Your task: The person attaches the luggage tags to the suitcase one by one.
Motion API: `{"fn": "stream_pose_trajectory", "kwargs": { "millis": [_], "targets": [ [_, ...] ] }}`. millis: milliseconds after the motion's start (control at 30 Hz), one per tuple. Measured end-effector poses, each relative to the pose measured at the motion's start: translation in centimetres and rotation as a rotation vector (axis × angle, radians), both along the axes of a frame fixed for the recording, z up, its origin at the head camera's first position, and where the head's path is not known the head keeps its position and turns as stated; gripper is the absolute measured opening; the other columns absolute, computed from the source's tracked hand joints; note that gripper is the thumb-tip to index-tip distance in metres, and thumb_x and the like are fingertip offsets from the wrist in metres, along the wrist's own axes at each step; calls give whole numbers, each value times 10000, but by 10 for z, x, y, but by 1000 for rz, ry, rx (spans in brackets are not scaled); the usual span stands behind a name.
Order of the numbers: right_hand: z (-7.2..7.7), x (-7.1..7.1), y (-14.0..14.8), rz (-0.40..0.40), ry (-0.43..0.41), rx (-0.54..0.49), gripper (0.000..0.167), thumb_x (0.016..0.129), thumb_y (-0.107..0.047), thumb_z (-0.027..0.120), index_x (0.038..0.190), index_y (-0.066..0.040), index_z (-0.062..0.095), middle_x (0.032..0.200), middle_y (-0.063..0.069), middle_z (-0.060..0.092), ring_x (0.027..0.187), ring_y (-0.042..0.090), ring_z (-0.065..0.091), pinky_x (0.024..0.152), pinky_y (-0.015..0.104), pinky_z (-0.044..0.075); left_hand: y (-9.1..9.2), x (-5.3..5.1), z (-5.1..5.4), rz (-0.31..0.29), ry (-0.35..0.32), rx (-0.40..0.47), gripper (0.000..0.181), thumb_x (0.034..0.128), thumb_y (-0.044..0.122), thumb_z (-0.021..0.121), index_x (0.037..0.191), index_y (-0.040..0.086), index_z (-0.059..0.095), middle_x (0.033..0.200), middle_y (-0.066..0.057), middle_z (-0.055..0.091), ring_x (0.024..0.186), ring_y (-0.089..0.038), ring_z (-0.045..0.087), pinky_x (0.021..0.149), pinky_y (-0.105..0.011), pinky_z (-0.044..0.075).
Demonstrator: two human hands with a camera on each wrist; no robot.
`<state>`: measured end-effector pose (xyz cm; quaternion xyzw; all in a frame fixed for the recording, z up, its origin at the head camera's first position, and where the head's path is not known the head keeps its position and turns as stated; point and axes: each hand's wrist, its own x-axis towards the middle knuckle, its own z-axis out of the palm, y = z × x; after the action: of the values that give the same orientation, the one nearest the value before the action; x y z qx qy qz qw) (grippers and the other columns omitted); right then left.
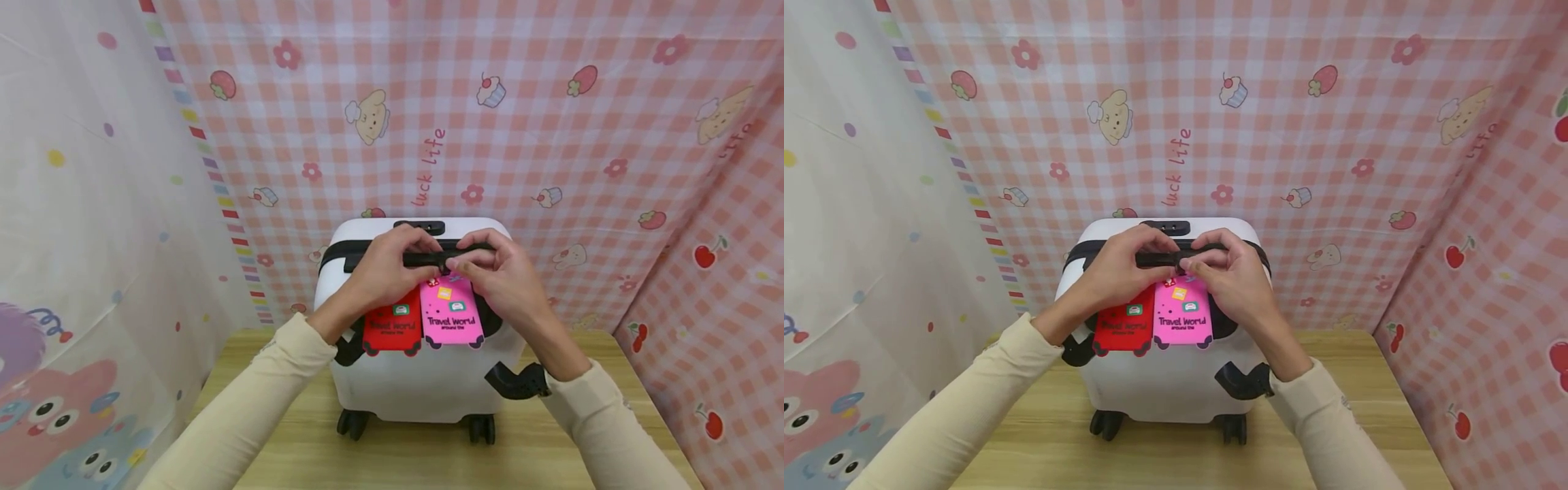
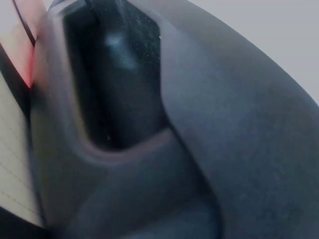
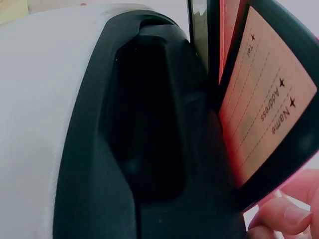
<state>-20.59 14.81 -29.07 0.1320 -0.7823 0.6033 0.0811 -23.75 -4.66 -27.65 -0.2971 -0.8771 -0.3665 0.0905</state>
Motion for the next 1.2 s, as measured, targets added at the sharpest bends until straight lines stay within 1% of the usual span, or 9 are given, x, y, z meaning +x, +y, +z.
{"fn": "stream_pose_trajectory", "kwargs": {
  "millis": [133, 300, 433, 633, 900, 1200],
  "targets": [
    [1, 0, -1, -29, -35, 16, 318, 916, -162, 718, 1141, -14, 548, 860, 2, 754, 733, 101, 615, 615, 223, 441, 0, 1, 0, 4, -22, 0, 228, 881, 160, 748, 1099, 120, 695, 1085, -29, 627, 1043, -167, 602, 994, -350, 469],
    [4, 0, -2, -64, -68, 59, 318, 901, -186, 736, 1116, -15, 574, 879, 40, 761, 763, 118, 659, 653, 231, 493, -1, 1, 1, -4, -38, 16, 214, 882, 151, 742, 1088, 126, 690, 1082, -20, 622, 1035, -157, 598, 994, -348, 466],
    [6, 0, -3, -73, -84, 72, 286, 900, -178, 730, 1088, -7, 601, 873, 46, 757, 766, 126, 672, 674, 237, 515, -2, 0, 1, -18, -49, 27, 203, 884, 138, 726, 1083, 131, 686, 1087, -14, 620, 1032, -150, 595, 997, -348, 463],
    [6, -2, -4, -72, -100, 72, 222, 904, -143, 718, 1061, -14, 629, 868, 47, 752, 741, 126, 666, 654, 239, 518, -3, 0, 0, -24, -50, 30, 202, 888, 118, 697, 1090, 133, 687, 1087, -13, 621, 1015, -150, 585, 987, -349, 464],
    [7, -3, -5, -74, -134, 117, 217, 907, -175, 711, 1050, -31, 636, 878, 62, 756, 751, 160, 662, 667, 256, 509, -5, 1, -2, -46, -45, 65, 197, 884, 102, 680, 1078, 132, 694, 1075, -9, 627, 995, -148, 582, 974, -339, 466],
    [10, -4, -6, -71, -168, 136, 239, 912, -183, 702, 1089, -31, 651, 910, 81, 761, 763, 179, 671, 679, 266, 511, -5, 2, -3, -59, -67, 84, 209, 887, 106, 676, 1094, 129, 685, 1081, 0, 637, 1016, -142, 583, 1010, -347, 453]
  ]
}}
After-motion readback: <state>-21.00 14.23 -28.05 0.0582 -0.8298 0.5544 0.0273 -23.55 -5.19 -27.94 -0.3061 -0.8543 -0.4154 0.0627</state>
